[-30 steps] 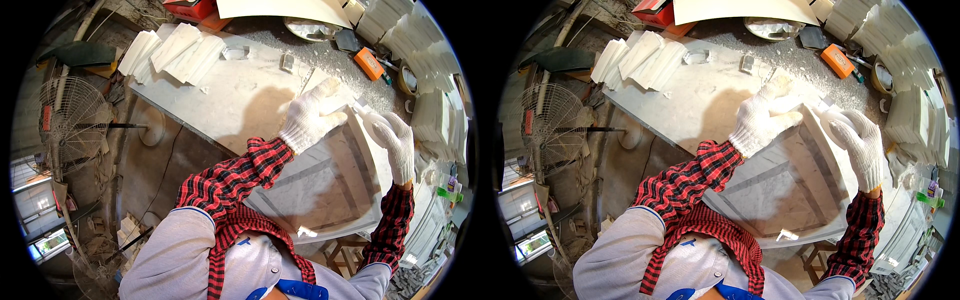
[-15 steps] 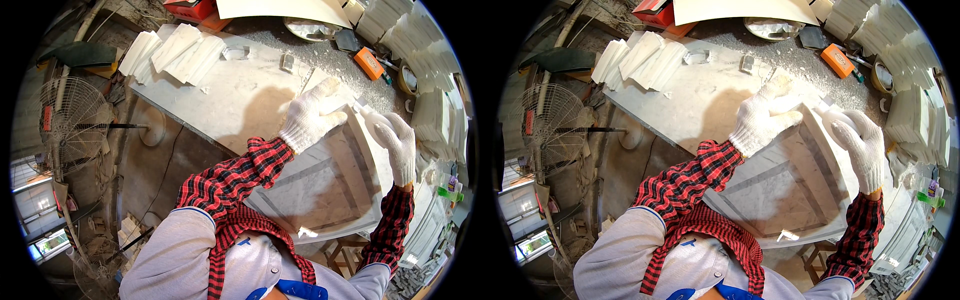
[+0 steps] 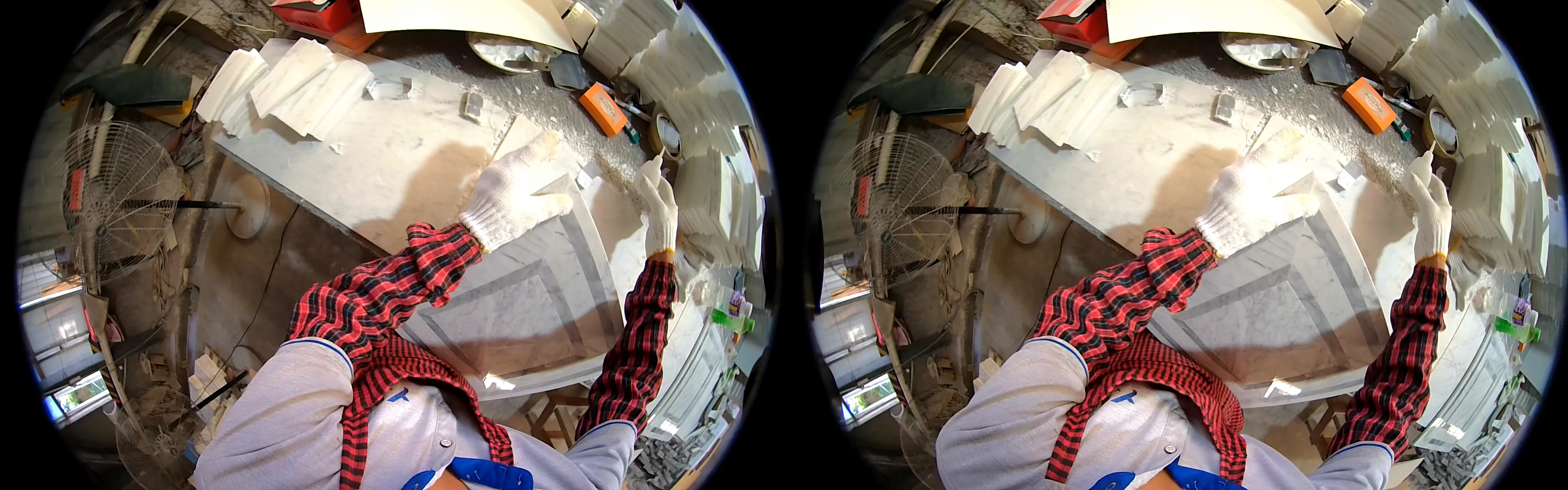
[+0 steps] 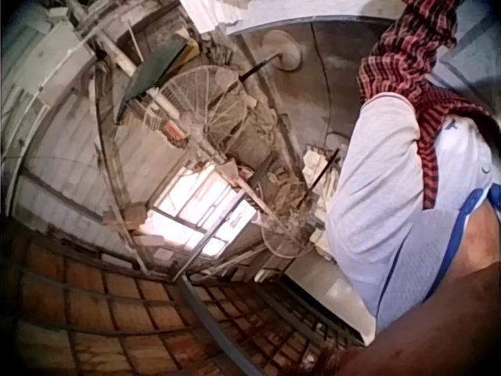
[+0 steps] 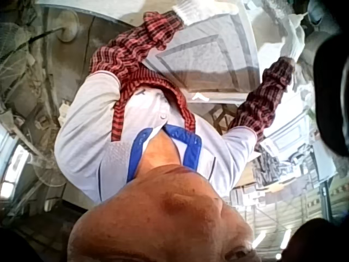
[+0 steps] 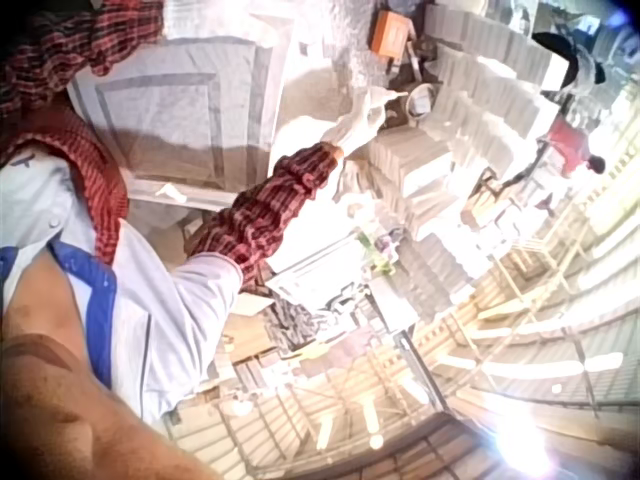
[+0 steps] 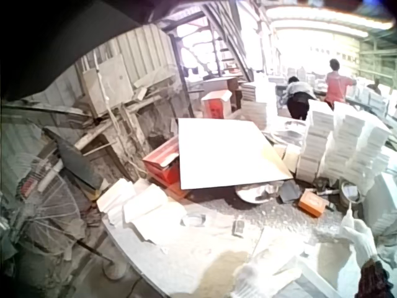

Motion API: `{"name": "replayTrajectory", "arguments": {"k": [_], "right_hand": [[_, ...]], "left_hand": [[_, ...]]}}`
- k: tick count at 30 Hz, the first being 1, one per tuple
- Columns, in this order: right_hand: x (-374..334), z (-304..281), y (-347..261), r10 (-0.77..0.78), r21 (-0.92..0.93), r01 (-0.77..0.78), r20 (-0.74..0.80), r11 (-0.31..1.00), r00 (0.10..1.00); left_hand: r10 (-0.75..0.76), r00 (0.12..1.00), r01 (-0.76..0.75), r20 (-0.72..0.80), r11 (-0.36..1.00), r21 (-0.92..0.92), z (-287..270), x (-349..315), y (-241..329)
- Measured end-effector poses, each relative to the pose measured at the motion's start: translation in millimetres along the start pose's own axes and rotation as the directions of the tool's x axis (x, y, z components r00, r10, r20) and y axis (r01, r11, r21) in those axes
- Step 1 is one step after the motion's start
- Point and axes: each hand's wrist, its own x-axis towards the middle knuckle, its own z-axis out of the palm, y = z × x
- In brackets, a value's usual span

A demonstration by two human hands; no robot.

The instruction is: The person scrapes a white plastic panel with a metal scraper to remove residue or film. They repeatedly lift the panel to inspect the surface and continue scraping different sections. The person also uses an orange sponge to wipe the panel during the process.

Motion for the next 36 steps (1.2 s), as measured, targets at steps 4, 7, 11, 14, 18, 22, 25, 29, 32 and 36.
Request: {"name": "replayTrajectory", "arguments": {"k": [4, 7, 11, 14, 18, 22, 25, 29, 32, 36], "right_hand": [[20, 2, 22, -0.156, -0.189, 0.124, -0.165, 0.974, 0.974], [17, 1, 27, -0.209, -0.695, 0.084, -0.097, 0.714, 0.973], [17, -21, 36, -0.14, -0.791, 0.022, -0.081, 0.611, 0.987], [5, -40, 30, -0.06, -0.807, -0.073, -0.133, 0.586, 0.989], [-36, -34, -22, -0.077, -0.952, 0.004, -0.02, 0.307, 0.997], [-54, 29, -88, -0.206, -0.799, 0.347, 0.28, 0.492, 0.938], [-28, 96, -119, -0.398, -0.545, 0.55, 0.381, 0.633, 0.835], [14, 175, -145, -0.392, -0.569, 0.586, 0.437, 0.576, 0.81], [52, 210, -136, -0.452, -0.596, 0.657, 0.479, 0.462, 0.752], [72, 226, -130, -0.14, -0.358, 0.318, 0.442, 0.878, 0.886]], "left_hand": [[-0.095, 0.994, 0.1, 0.059, 0.99, -0.095, -3, 1, 2], [-0.061, 0.998, 0.064, 0.033, 0.995, -0.079, -6, 1, 1], [-0.045, 0.998, 0.045, 0.053, 0.999, -0.001, -12, 0, 17], [-0.01, 1.0, 0.009, 0.023, 0.999, 0.045, -11, -1, 13], [-0.028, 0.999, 0.03, 0.024, 0.996, -0.081, -8, -1, 9], [-0.003, 1.0, 0.003, -0.006, 0.999, 0.043, -11, -2, 12], [0.022, 1.0, -0.021, -0.014, 0.998, 0.059, -11, -2, 9], [0.079, 0.996, -0.076, -0.033, 0.992, 0.097, -8, 0, 7], [0.09, 0.994, -0.08, -0.06, 0.986, 0.144, -9, -2, 9], [0.101, 0.993, -0.091, -0.062, 0.985, 0.148, -7, 0, 9]]}}
